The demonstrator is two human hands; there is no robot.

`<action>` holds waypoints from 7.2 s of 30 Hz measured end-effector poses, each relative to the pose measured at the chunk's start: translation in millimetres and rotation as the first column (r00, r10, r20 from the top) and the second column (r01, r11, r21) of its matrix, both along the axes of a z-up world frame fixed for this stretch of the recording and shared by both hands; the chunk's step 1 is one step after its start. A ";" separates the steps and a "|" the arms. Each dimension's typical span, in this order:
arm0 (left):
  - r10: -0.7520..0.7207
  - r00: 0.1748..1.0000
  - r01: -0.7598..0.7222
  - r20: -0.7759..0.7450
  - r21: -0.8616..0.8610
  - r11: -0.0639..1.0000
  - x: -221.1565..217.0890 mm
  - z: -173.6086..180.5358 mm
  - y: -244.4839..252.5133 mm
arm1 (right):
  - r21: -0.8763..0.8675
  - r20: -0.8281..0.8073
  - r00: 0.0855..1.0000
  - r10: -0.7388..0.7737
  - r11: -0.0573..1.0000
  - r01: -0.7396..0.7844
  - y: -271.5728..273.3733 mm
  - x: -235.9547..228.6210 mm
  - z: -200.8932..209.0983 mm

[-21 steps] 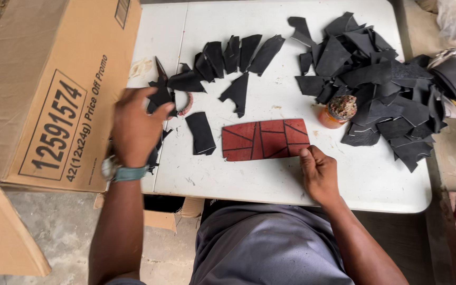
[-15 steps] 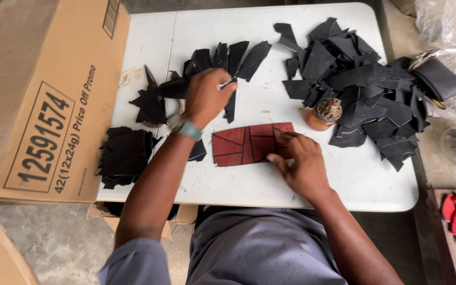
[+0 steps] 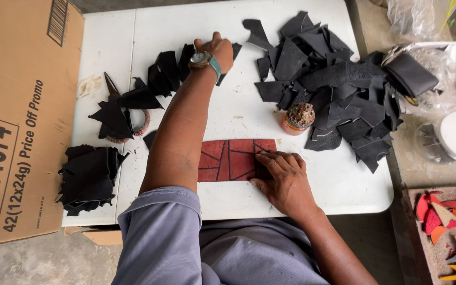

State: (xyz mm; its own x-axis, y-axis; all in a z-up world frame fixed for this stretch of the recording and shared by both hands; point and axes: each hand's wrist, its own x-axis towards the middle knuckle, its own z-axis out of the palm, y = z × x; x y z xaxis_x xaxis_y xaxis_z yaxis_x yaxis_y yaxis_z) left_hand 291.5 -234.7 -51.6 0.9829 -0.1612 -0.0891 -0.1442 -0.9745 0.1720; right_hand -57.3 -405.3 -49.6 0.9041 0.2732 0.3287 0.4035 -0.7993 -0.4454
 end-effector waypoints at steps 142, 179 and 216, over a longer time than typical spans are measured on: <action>-0.483 0.876 0.013 0.015 -1.000 -0.006 -289.6 41.1 30.8 | 0.889 -0.436 0.806 0.400 0.328 0.318 -13.7 19.7 12.3; -0.486 0.871 -0.124 -0.074 -0.990 -0.070 -301.7 32.8 34.8 | 0.976 -0.153 0.845 0.512 -0.055 0.210 -7.3 14.0 -19.5; -0.470 0.881 -0.127 -0.059 -0.985 -0.115 -300.5 3.7 35.8 | 0.972 -0.213 0.843 0.494 0.022 0.233 -10.6 13.1 -11.6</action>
